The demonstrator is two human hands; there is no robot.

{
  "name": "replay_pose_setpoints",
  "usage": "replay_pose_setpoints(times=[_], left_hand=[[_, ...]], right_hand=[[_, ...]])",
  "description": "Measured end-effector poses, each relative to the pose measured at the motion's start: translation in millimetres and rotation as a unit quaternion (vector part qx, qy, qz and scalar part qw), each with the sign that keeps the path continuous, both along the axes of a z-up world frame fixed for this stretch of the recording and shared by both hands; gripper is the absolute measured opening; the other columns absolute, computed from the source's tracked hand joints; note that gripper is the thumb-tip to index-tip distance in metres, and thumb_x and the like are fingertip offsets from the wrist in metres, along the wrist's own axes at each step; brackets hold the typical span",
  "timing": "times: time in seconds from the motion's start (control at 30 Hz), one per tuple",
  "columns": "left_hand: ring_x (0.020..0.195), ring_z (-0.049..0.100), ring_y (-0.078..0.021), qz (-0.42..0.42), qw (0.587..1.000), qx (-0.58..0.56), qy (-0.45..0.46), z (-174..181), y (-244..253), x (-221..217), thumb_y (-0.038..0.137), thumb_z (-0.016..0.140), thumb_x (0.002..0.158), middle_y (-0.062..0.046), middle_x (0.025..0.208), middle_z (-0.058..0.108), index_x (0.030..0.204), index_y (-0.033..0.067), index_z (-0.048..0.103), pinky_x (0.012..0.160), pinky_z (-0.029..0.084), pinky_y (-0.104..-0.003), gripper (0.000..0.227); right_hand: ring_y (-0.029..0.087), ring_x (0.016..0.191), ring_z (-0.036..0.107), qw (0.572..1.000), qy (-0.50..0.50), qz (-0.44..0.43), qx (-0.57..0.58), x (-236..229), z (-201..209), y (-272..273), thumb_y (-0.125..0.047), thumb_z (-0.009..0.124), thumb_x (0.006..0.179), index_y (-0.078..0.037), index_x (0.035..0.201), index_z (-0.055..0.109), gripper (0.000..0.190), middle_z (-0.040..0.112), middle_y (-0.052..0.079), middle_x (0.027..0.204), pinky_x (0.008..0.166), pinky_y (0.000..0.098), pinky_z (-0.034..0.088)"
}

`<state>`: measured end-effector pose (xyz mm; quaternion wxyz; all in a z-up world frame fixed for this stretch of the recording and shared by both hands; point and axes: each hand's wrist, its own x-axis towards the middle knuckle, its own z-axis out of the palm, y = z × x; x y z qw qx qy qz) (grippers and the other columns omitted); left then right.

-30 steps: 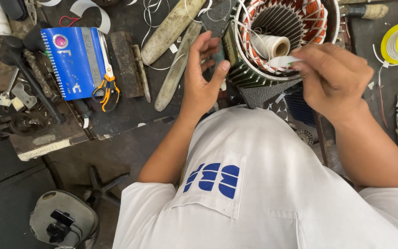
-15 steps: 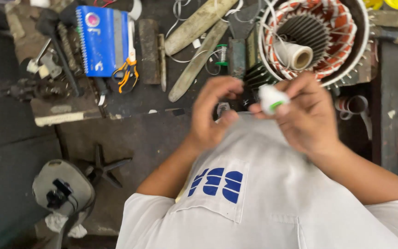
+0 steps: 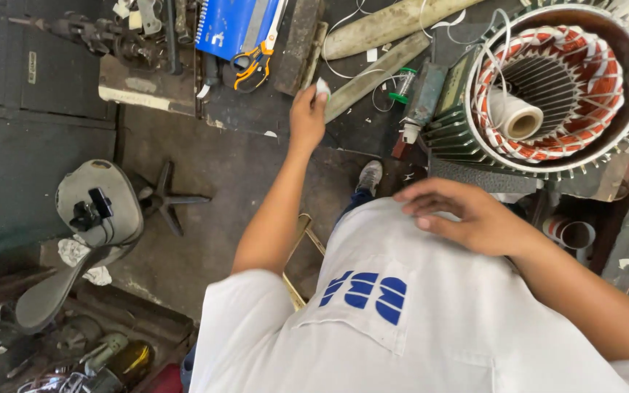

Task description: The person works on an electric motor stator, tying white string around the copper windings. They use pliers to cut the string, then use scissors to trim excess material. Finally, they use a hammer to tap the stator assembly.

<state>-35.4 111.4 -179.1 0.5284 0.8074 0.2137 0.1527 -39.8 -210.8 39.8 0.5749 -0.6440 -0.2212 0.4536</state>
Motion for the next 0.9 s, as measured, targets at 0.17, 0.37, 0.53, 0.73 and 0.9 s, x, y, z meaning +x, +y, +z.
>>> replay_pose_setpoints(times=[0.17, 0.37, 0.53, 0.73, 0.9], left_hand=[[0.082, 0.068, -0.0288, 0.046, 0.991, 0.126, 0.023, -65.7, 16.5, 64.9, 0.022, 0.063, 0.089, -0.012, 0.093, 0.071, 0.113, 0.0140, 0.072, 0.078, 0.051, -0.041, 0.027], [0.090, 0.066, -0.0350, 0.118, 0.967, 0.171, 0.150, -39.5, 10.5, 81.6, 0.030, 0.064, 0.092, -0.007, 0.097, 0.066, 0.109, 0.0169, 0.073, 0.066, 0.048, -0.053, 0.023], [0.096, 0.067, -0.0267, 0.140, 0.968, 0.187, 0.089, -13.3, 29.8, 57.9, 0.040, 0.070, 0.085, 0.003, 0.089, 0.071, 0.111, 0.0158, 0.068, 0.076, 0.051, -0.050, 0.036], [0.131, 0.034, -0.0422, 0.068, 0.849, 0.440, 0.284, -3.2, 151.0, 27.0, 0.045, 0.088, 0.080, -0.018, 0.146, 0.032, 0.148, 0.0203, 0.034, 0.093, 0.046, -0.059, 0.090], [0.111, 0.051, -0.0403, -0.021, 0.847, 0.411, 0.336, 12.8, 158.6, 21.5, 0.037, 0.088, 0.070, -0.015, 0.131, 0.034, 0.139, 0.0159, 0.039, 0.080, 0.052, -0.057, 0.088]], right_hand=[[0.022, 0.106, 0.074, 0.999, 0.028, -0.028, -0.024, -7.6, -31.9, -50.0, -0.006, 0.067, 0.085, -0.001, 0.122, 0.064, 0.037, 0.076, 0.015, 0.116, 0.100, 0.0323, 0.056], [0.023, 0.107, 0.075, 0.993, 0.012, -0.109, -0.035, -19.6, -23.4, -68.9, -0.002, 0.065, 0.085, 0.000, 0.119, 0.067, 0.034, 0.077, 0.016, 0.114, 0.099, 0.0334, 0.058], [0.024, 0.106, 0.074, 0.983, -0.002, -0.166, -0.077, -27.9, -29.1, -78.7, 0.000, 0.065, 0.085, 0.003, 0.118, 0.066, 0.033, 0.077, 0.018, 0.111, 0.099, 0.0339, 0.055], [0.019, 0.110, 0.074, 0.986, -0.030, -0.117, -0.113, -23.1, -21.2, -71.3, -0.006, 0.066, 0.085, -0.003, 0.116, 0.070, 0.031, 0.080, 0.011, 0.112, 0.097, 0.0303, 0.055], [0.017, 0.106, 0.075, 0.987, -0.088, -0.075, -0.110, -19.7, -12.4, -54.3, -0.013, 0.069, 0.084, -0.009, 0.112, 0.074, 0.028, 0.081, 0.006, 0.111, 0.096, 0.0306, 0.055]])
